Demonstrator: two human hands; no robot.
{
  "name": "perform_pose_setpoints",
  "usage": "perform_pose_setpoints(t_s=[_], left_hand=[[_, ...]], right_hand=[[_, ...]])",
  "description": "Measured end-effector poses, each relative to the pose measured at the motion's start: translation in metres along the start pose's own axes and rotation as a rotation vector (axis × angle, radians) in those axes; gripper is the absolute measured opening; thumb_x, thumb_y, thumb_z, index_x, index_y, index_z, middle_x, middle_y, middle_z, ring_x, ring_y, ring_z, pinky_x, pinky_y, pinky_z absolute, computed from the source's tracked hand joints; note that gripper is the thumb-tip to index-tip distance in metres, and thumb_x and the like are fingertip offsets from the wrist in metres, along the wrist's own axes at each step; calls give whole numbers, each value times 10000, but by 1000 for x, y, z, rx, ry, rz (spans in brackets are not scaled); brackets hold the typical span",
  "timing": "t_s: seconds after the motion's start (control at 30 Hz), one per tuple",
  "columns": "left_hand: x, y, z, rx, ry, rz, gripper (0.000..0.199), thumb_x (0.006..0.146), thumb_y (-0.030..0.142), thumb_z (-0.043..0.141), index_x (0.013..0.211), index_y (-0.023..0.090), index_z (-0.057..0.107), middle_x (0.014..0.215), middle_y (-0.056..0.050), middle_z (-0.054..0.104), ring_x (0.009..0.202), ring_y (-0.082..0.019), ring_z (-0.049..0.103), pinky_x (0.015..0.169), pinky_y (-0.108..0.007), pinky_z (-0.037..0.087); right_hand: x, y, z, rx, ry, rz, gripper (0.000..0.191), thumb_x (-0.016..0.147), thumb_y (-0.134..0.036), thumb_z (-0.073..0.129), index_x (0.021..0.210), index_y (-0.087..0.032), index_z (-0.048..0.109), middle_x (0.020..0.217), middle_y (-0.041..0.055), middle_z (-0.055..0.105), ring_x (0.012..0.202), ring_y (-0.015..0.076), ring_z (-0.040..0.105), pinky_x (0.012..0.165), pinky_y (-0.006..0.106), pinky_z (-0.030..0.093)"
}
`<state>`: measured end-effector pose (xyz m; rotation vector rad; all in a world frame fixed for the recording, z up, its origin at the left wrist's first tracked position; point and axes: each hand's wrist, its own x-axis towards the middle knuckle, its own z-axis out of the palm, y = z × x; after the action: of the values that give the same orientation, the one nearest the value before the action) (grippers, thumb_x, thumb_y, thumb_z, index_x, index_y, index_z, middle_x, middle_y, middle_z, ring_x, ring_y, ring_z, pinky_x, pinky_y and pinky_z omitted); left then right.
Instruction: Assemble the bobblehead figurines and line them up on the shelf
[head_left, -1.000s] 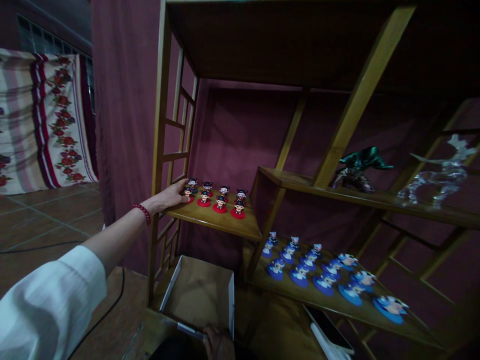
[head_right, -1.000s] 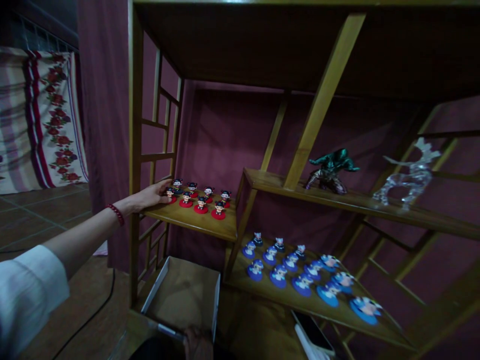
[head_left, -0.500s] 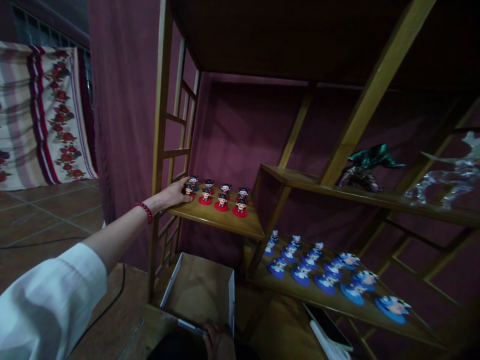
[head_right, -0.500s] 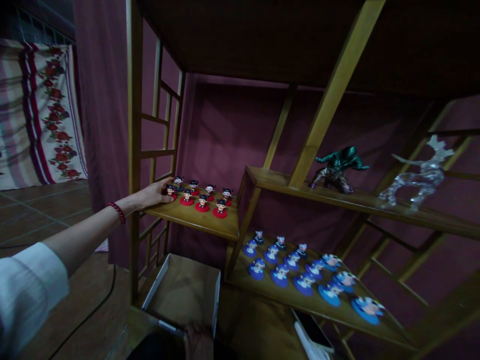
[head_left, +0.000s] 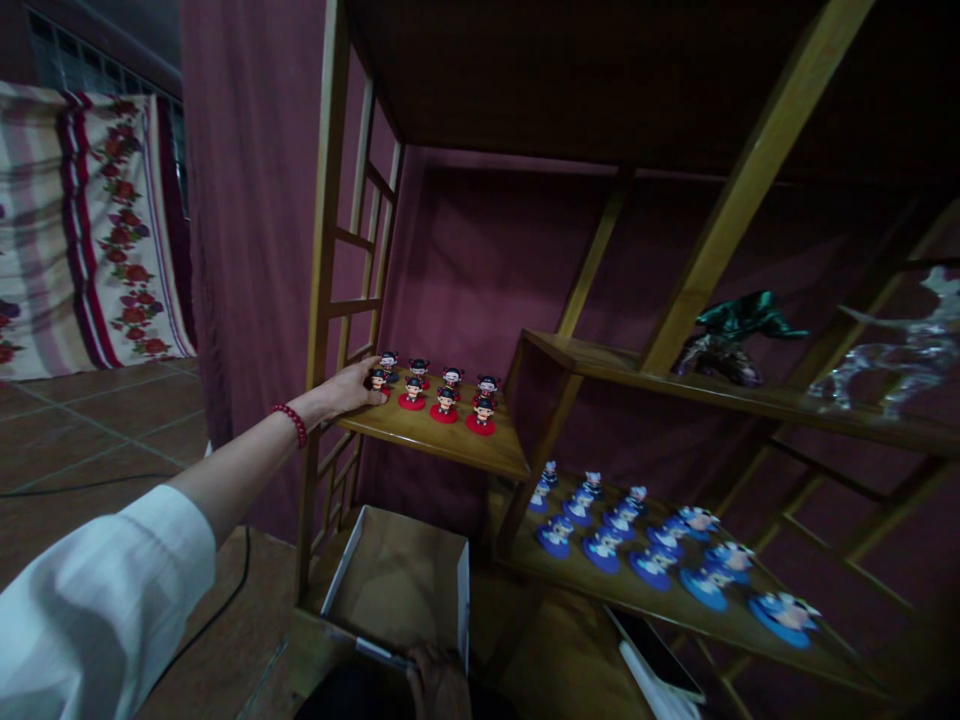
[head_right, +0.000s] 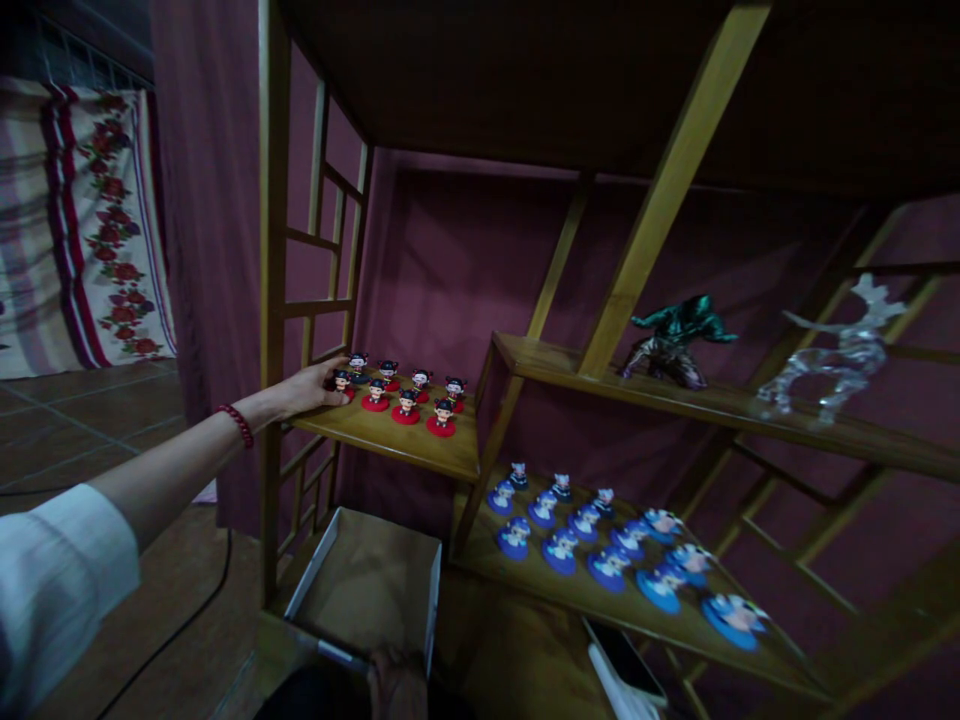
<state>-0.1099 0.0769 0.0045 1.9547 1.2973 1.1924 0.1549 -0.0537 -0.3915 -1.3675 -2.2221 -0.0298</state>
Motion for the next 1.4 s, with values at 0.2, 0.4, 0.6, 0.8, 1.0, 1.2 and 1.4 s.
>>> perform_pose_setpoints(t_s=[0.2,0.4,0.6,0.8,1.0,1.2,1.4], left_hand=[[-1,1,0,33,13,-1,832,576,280,671,1308,121,309,1121,-87,582,1000,-206,543,886,-334,407],[-2,5,-1,96,34,32,747,602,327,650,1268,124,379,1073,-63,604,941,-197,567,841,-310,426],[-5,24,0,375,132,226,572,659,319,594,1188,132,485,1162,-83,548,1045,-210,512,911,-309,381],[-3,48,11,497,90,410,469,702,317,567,1139,154,529,1158,-66,562,1085,-197,489,959,-297,342],[1,56,26,560,-38,338,484,708,246,544,1184,164,504,1167,-63,569,1064,-206,514,910,-272,370],[5,55,33,654,-108,318,496,704,233,526,1196,174,498,1066,-87,619,933,-233,575,781,-285,418],[4,61,35,679,-139,278,479,690,212,535,1168,180,521,982,-77,643,870,-224,588,739,-271,420]], right_hand=[[1,7,3,-17,-49,-52,232,853,-322,359,905,-272,579,824,9,655,724,153,597,682,245,388],[-1,5,3,-13,-37,-6,252,860,-323,339,883,-276,585,853,8,653,777,163,598,717,256,392],[-7,-2,1,-64,29,55,236,854,-315,374,961,-302,583,923,19,650,839,182,596,769,280,395],[-2,3,8,-32,-46,62,196,779,-194,470,893,-293,594,912,-14,662,829,170,603,782,275,393],[4,0,3,-2,-140,101,243,722,-113,472,854,-274,599,875,-26,655,817,167,585,741,261,373],[4,-3,-1,-3,-157,113,257,703,-102,480,857,-272,597,877,-19,650,812,168,579,712,250,368],[5,-4,-6,-6,-169,110,248,723,-112,465,867,-269,592,865,-8,649,806,169,579,707,251,366]])
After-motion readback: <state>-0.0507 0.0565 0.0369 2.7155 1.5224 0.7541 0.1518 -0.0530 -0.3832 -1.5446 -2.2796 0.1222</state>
